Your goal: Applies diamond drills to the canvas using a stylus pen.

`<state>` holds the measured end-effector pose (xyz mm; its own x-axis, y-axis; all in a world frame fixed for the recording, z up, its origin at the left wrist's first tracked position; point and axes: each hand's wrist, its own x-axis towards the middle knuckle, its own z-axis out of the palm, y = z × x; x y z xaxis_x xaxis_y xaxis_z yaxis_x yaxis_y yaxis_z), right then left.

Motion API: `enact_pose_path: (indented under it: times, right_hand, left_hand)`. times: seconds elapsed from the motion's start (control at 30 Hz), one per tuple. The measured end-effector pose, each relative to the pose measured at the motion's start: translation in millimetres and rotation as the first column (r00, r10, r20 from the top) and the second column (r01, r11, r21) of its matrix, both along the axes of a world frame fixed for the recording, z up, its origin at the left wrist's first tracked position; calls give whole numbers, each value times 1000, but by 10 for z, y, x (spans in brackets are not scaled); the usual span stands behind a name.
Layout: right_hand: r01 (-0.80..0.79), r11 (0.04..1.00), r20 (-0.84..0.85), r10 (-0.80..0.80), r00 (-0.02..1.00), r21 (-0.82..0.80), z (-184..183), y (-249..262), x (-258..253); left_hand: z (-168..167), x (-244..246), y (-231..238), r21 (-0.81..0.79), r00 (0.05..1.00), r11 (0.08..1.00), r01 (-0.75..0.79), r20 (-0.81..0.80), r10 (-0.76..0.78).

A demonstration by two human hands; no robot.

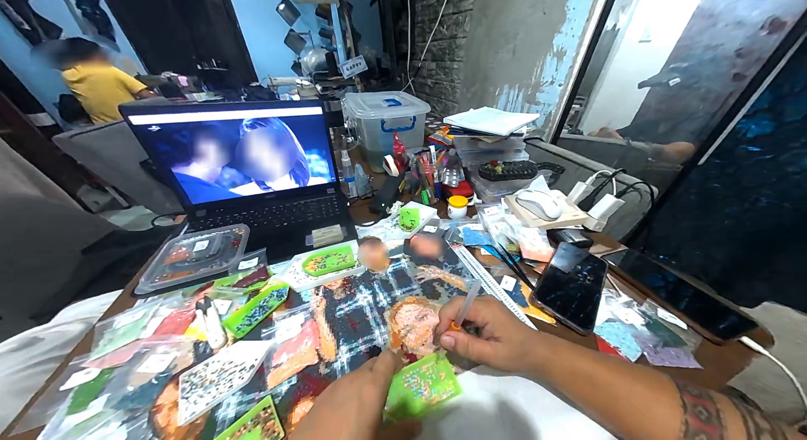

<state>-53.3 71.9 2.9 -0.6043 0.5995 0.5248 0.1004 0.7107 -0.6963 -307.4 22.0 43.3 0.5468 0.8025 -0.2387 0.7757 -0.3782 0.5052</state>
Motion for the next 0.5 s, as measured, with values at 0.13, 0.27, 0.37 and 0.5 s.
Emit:
enact_pose_path:
  times: [0.13,0.27,0.37,0.5]
  right_hand:
    - [38,999,30,-38,999,4,17,71,84]
    - [51,999,75,-51,996,6,-6,103,103]
    - [31,1000,86,-30,996,-4,-12,103,93]
    - [9,1000,93,-7,996,-18,-23,99,89]
  left_hand:
    - [92,-25,6,-80,997,997,-4,-75,-2]
    - [98,-43,16,-108,996,994,3,-91,-13]
    - [98,-54,15,-109,997,994,5,-82,-14]
    - [104,-82,19,-112,995,994,14,-93,-24]
